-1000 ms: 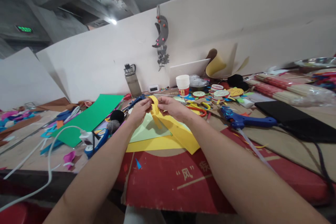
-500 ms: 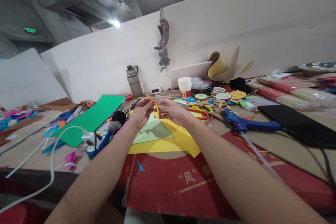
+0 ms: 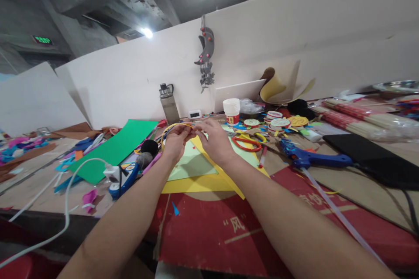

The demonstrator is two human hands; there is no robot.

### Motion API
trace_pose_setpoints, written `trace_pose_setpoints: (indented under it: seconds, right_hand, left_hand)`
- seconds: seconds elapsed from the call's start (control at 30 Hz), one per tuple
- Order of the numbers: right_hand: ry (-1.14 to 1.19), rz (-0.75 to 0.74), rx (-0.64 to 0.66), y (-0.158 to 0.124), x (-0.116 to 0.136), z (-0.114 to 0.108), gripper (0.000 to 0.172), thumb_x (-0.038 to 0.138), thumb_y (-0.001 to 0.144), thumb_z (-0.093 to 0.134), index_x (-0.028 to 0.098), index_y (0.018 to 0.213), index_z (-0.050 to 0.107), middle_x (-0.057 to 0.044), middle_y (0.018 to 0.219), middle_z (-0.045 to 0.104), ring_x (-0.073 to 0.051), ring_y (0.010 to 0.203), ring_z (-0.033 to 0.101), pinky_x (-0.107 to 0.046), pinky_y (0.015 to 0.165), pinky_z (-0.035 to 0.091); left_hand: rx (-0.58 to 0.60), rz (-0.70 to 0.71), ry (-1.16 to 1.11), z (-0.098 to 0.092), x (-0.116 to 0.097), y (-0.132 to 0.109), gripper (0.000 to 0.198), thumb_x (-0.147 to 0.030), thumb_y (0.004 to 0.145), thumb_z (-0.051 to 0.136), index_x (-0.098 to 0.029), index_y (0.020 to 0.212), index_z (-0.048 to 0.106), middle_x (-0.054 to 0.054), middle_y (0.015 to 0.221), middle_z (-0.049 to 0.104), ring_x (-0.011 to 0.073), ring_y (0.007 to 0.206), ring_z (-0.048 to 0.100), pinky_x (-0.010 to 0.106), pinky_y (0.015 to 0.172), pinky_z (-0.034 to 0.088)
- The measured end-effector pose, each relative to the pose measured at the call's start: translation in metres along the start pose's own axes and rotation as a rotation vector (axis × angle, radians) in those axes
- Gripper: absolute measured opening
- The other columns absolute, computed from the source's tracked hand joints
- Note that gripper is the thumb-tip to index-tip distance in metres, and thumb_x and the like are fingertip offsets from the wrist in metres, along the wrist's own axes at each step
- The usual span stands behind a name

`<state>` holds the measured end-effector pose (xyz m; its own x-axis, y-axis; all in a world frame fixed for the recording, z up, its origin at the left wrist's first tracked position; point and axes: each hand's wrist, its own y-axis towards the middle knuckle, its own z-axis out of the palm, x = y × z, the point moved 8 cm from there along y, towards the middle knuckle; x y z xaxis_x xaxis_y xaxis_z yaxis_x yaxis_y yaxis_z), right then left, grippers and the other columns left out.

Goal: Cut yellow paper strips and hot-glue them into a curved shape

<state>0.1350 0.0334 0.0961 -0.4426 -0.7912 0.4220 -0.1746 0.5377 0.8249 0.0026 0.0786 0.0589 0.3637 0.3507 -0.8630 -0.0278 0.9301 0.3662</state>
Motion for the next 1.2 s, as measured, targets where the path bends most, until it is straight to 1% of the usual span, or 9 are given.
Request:
trace_pose_setpoints:
  seconds: [0.2,0.3,0.47,0.57,0.67,0.73,0.9,1.1,1.2]
  right_hand:
    - [0.001,-0.008,0.011,0.001,0.001,0.0,0.019,0.015,0.086,0.051,0.02,0.093,0.067,-0.008,0.093,0.065,-0.02,0.09,0.057,-0.034,0.076,0.047]
    - [0.082,0.073,0.011,0.001,-0.004,0.002,0.017,0.017,0.085,0.051,0.02,0.091,0.067,-0.007,0.093,0.066,-0.019,0.088,0.059,-0.032,0.072,0.048]
    - [0.183,0.298,-0.021,-0.003,-0.027,0.003,0.015,0.024,0.085,0.052,0.018,0.09,0.065,-0.005,0.087,0.069,-0.017,0.075,0.061,-0.03,0.068,0.047]
    - [0.121,0.326,0.019,-0.003,-0.031,0.005,0.016,0.025,0.084,0.053,0.018,0.087,0.067,-0.005,0.083,0.069,-0.016,0.071,0.061,-0.03,0.068,0.046]
    - [0.043,0.291,0.053,-0.002,-0.029,0.006,0.016,0.022,0.082,0.054,0.019,0.083,0.069,-0.004,0.079,0.07,-0.016,0.072,0.061,-0.03,0.07,0.045]
    - [0.004,0.258,0.065,-0.001,-0.027,0.006,0.017,0.021,0.082,0.053,0.02,0.083,0.071,-0.004,0.078,0.07,-0.017,0.073,0.061,-0.03,0.071,0.045]
    - [-0.042,0.22,0.082,-0.001,-0.026,0.007,0.018,0.018,0.08,0.054,0.021,0.083,0.071,-0.003,0.08,0.071,-0.016,0.072,0.061,-0.028,0.069,0.045]
    - [-0.026,0.306,0.15,-0.003,-0.03,0.01,0.017,0.018,0.078,0.054,0.02,0.075,0.072,0.0,0.067,0.069,-0.013,0.059,0.058,-0.025,0.062,0.043]
    - [-0.015,0.327,0.181,-0.004,-0.031,0.012,0.018,0.019,0.078,0.054,0.02,0.074,0.072,0.0,0.064,0.068,-0.013,0.057,0.057,-0.024,0.06,0.042]
  left_hand:
    - [0.067,0.009,0.013,0.008,-0.001,-0.004,0.027,-0.027,0.067,0.074,-0.017,0.092,0.07,0.002,0.09,0.069,0.0102,0.075,0.062,0.026,0.079,0.049]
    - [0.067,-0.012,0.01,0.009,0.001,-0.004,0.025,-0.028,0.069,0.073,-0.016,0.091,0.07,0.003,0.087,0.068,0.0096,0.072,0.06,0.026,0.076,0.049]
    - [0.093,-0.023,0.073,0.008,0.006,-0.002,0.03,-0.029,0.07,0.072,-0.016,0.097,0.069,0.002,0.078,0.067,0.0101,0.069,0.059,0.024,0.07,0.048]
    - [0.139,-0.019,0.123,0.01,0.01,-0.002,0.032,-0.031,0.072,0.07,-0.016,0.1,0.068,0.003,0.08,0.067,0.0108,0.071,0.059,0.024,0.069,0.047]
    - [0.172,-0.018,0.184,0.013,0.011,-0.003,0.032,-0.032,0.073,0.069,-0.015,0.101,0.067,0.004,0.081,0.067,0.0112,0.073,0.059,0.024,0.07,0.047]
    - [0.18,-0.024,0.234,0.014,0.011,-0.004,0.031,-0.033,0.073,0.069,-0.015,0.099,0.068,0.005,0.084,0.067,0.0115,0.073,0.059,0.025,0.07,0.048]
    - [0.164,-0.038,0.366,0.016,0.008,-0.009,0.02,-0.031,0.072,0.068,-0.012,0.078,0.068,0.008,0.095,0.068,0.0101,0.068,0.058,0.024,0.067,0.048]
    - [0.092,-0.045,0.445,0.013,0.006,-0.01,0.014,-0.024,0.07,0.066,-0.013,0.079,0.068,0.004,0.072,0.067,0.0107,0.06,0.056,0.025,0.063,0.047]
    - [0.07,-0.053,0.485,0.012,0.006,-0.01,0.008,-0.019,0.068,0.066,-0.013,0.072,0.066,0.006,0.077,0.069,0.0108,0.059,0.057,0.024,0.061,0.047]
